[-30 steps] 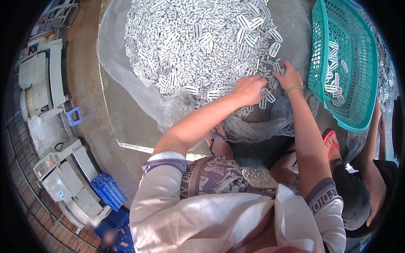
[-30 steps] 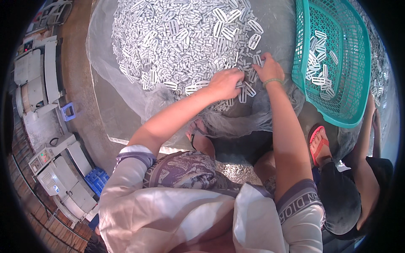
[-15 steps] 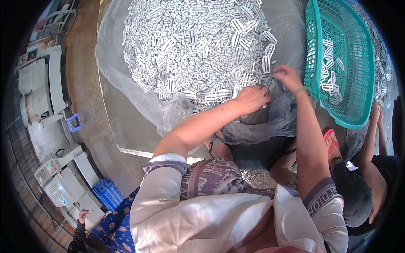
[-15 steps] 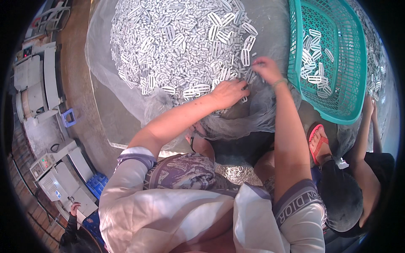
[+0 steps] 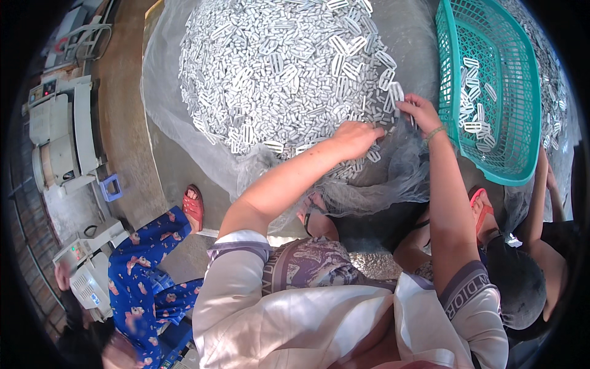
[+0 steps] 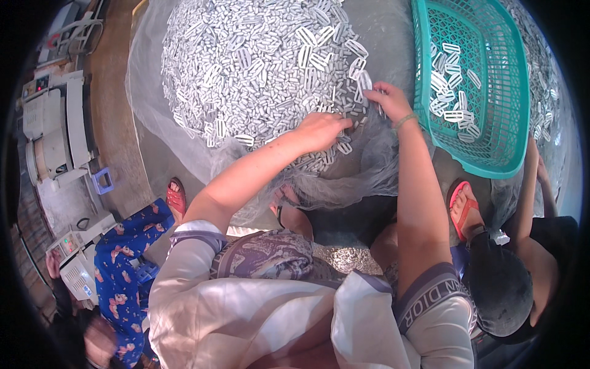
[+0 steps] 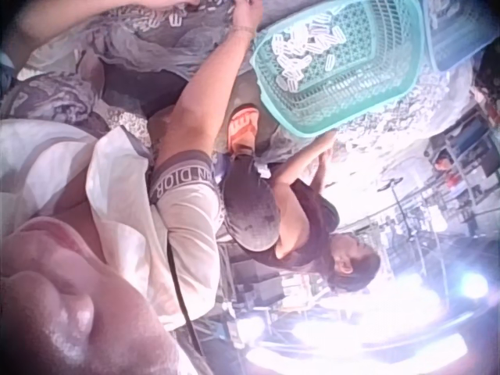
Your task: The person sits on the floor and sorts small, silver-colored metal parts from a large pile on a plastic sheet into a green basket. They pick up handfuls of parts, separate them, and place the selected pieces into the basket.
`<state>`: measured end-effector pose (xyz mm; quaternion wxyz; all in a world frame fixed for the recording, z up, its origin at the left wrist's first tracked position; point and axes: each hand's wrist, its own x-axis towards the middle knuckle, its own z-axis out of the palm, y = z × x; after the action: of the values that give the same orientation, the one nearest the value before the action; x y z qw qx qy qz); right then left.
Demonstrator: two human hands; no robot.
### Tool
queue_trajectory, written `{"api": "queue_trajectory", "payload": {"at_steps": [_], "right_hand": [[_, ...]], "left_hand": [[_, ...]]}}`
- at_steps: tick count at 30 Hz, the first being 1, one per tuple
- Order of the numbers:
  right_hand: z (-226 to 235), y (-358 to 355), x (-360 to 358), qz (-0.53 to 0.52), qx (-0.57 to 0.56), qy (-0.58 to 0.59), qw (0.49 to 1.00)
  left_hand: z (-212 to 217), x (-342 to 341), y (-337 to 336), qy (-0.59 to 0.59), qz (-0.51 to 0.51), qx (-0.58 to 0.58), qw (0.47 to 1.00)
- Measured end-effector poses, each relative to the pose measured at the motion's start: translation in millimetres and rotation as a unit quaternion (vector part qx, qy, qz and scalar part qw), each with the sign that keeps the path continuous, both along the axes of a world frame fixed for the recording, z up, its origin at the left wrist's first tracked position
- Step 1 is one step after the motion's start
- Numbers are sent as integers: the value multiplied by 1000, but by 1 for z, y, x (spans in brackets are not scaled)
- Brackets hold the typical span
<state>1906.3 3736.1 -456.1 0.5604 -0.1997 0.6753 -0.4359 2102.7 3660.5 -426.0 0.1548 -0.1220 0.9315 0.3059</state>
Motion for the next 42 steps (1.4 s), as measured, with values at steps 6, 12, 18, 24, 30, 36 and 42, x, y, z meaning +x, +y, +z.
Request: {"api": "queue_trajectory", "payload": {"at_steps": [6,12,18,24,30,36,42], "right_hand": [[27,-12,16,-48,3,-138,989],[63,-28,20,-25,-74,-102,992],[133,-43,-34,17,-142,30,989],[213,-34,-146,87,-57,337,936],[203,31,-156,-73,-149,426,889],[175,70,-56,-42,-184,36,981],[131,113,5,84,-34,-301,949]], "left_hand": [[-10,4,22,-38,-101,-97,990],[-4,10,21,87,-31,-58,994],[18,-13,-45,39,171,157,972],[137,-137,-36,158,245,698,654],[78,-166,-88,174,374,291,863],[-26,-100,-43,54,329,-101,937],[-12,-68,-58,48,273,80,957]]}}
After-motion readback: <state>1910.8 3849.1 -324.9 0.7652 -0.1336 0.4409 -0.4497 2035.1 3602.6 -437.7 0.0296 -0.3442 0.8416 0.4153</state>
